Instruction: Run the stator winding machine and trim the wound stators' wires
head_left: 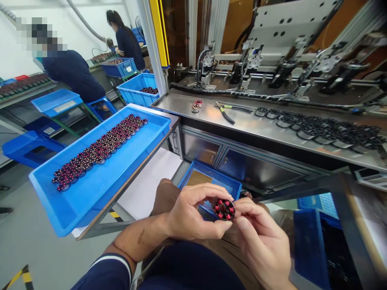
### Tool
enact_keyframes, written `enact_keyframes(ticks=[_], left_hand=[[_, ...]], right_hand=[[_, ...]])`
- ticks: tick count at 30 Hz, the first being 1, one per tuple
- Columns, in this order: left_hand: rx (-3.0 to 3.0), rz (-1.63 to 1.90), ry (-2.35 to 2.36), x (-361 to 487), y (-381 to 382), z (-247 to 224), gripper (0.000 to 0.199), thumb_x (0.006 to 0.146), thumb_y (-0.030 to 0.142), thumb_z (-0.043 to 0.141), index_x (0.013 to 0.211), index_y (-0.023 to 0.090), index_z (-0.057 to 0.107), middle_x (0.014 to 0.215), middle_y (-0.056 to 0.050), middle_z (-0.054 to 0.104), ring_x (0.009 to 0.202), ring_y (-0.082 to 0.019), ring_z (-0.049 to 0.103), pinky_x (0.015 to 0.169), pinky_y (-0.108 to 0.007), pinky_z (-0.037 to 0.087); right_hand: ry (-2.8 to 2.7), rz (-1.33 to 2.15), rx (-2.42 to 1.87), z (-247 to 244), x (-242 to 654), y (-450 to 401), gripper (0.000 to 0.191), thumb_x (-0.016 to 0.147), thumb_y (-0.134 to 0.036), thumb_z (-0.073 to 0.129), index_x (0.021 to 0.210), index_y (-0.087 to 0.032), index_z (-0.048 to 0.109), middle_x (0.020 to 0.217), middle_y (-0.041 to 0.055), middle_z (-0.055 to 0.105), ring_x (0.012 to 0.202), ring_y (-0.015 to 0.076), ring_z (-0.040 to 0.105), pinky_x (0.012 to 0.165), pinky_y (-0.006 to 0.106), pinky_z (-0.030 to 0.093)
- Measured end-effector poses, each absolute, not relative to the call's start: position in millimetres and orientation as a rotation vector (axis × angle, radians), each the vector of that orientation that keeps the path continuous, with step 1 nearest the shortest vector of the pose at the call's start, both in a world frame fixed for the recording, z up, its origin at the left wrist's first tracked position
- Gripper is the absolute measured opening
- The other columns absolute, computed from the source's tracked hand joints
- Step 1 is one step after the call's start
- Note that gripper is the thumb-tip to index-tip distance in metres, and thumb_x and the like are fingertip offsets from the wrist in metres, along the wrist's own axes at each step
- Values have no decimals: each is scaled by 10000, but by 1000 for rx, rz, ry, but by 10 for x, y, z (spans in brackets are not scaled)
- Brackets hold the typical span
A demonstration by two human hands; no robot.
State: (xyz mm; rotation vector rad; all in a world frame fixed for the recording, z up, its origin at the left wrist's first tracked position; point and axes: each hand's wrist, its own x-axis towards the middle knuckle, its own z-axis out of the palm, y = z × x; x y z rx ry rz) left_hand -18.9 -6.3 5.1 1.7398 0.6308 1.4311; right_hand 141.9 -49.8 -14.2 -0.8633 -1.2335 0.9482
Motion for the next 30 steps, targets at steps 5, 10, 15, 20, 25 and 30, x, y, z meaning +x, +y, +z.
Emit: enact_keyframes(ticks=[5, 10, 15, 20, 25, 30], left_hand=[[1750, 1392, 640, -172, -69, 87, 447, 619, 119, 785, 1056, 148, 694, 977, -114, 778, 848, -215, 753, 769, -291, 629], [1560, 1314, 658, -163, -95, 72, 482, 590, 64, 743, 1061, 128, 667, 938, -108, 781, 788, -195, 748, 742, -266, 622], [1458, 1273, 577, -173, -97, 51, 488, 566, 12, 704, 1036, 135, 666, 933, -96, 773, 800, -196, 745, 766, -283, 615], [1463, 1256, 633, -169, -104, 54, 468, 563, 40, 714, 1019, 134, 672, 910, -94, 771, 793, -194, 737, 740, -267, 609], [1605, 1394, 660, -129, -115, 108, 462, 586, 72, 734, 1039, 143, 677, 949, -99, 777, 793, -191, 738, 730, -268, 616], [1623, 1430, 685, -84, -124, 158, 448, 584, 92, 750, 1022, 153, 684, 955, -89, 781, 795, -182, 733, 747, -269, 615]], right_hand=[[-1294, 789, -897, -123, 1466, -507, 121, 911, -116, 616, 830, -191, 666, 771, 41, 646, 784, 173, 639, 680, 292, 538], [-1395, 833, -845, -132, 1535, -482, 136, 907, -118, 606, 971, -202, 691, 869, 70, 647, 853, 198, 639, 682, 312, 553], [-1517, 706, -801, -86, 1583, -389, 293, 855, -35, 632, 1089, -206, 677, 912, 74, 648, 879, 198, 633, 706, 328, 557], [-1538, 569, -811, -43, 1552, -429, 286, 817, 20, 649, 992, -203, 688, 861, 47, 647, 826, 185, 627, 694, 339, 530], [-1492, 487, -827, -82, 1487, -553, 298, 794, 15, 659, 991, -205, 702, 852, 40, 657, 815, 201, 641, 730, 395, 525], [-1537, 434, -741, -82, 1477, -556, 351, 771, 40, 652, 1022, -196, 716, 867, 39, 665, 776, 186, 640, 715, 404, 543]])
